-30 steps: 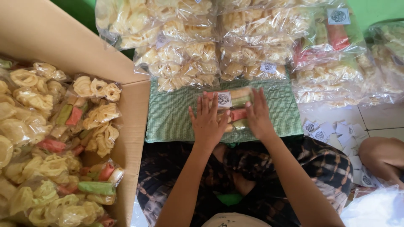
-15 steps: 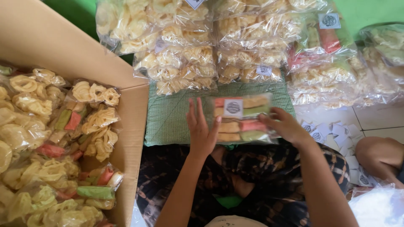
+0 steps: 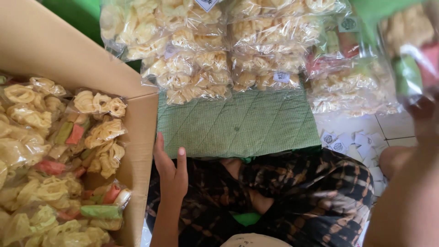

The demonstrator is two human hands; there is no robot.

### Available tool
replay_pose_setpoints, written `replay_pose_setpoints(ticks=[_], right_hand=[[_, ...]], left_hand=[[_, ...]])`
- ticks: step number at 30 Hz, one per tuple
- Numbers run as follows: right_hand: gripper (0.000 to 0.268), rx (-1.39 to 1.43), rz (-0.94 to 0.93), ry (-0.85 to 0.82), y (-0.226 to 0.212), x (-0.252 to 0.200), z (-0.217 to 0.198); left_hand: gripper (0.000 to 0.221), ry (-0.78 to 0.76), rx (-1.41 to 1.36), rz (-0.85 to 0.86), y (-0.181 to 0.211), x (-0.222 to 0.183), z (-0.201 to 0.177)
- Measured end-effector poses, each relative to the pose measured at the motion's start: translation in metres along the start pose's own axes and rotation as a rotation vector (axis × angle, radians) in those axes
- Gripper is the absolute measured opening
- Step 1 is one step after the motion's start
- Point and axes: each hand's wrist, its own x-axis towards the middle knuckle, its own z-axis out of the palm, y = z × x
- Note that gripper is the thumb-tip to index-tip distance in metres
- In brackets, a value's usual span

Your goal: Manually packaging various crackers into plastic bags and applying labels while sitting on the floor.

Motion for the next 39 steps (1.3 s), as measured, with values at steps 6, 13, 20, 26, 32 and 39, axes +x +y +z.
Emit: replay_pose_setpoints(ticks=[6, 13, 20, 26, 32, 39], right_hand=[[0.035, 0.447, 0.457, 0.478, -0.072, 0.067, 0.133], [0.023, 0.163, 0.684, 0.34, -0.061, 0.115, 0.169], [0.044, -0.536, 0.692, 0.194, -0.045, 0.122, 0.156], [0.075, -0.634, 0.755, 0.14, -0.084, 0.094, 0.173], [0.094, -0.791, 0.729, -0.008, -0.102, 0.044, 0.174], [0.085, -0.834, 0.901, -0.182, 0.007, -0.013, 0.119]], left_hand=[[0.075, -0.053, -0.047, 0.024, 0.008, -0.01, -0.002], [0.077, -0.013, -0.056, -0.023, 0.003, -0.012, -0.021], [0.078, -0.019, -0.017, -0.058, 0.017, -0.008, -0.024], [0.079, -0.002, 0.042, -0.058, 0.018, -0.006, -0.028], [0.079, 0.094, 0.258, -0.29, 0.012, 0.014, -0.054], [0.083, 0.557, 1.131, -0.164, -0.192, 0.052, -0.113]])
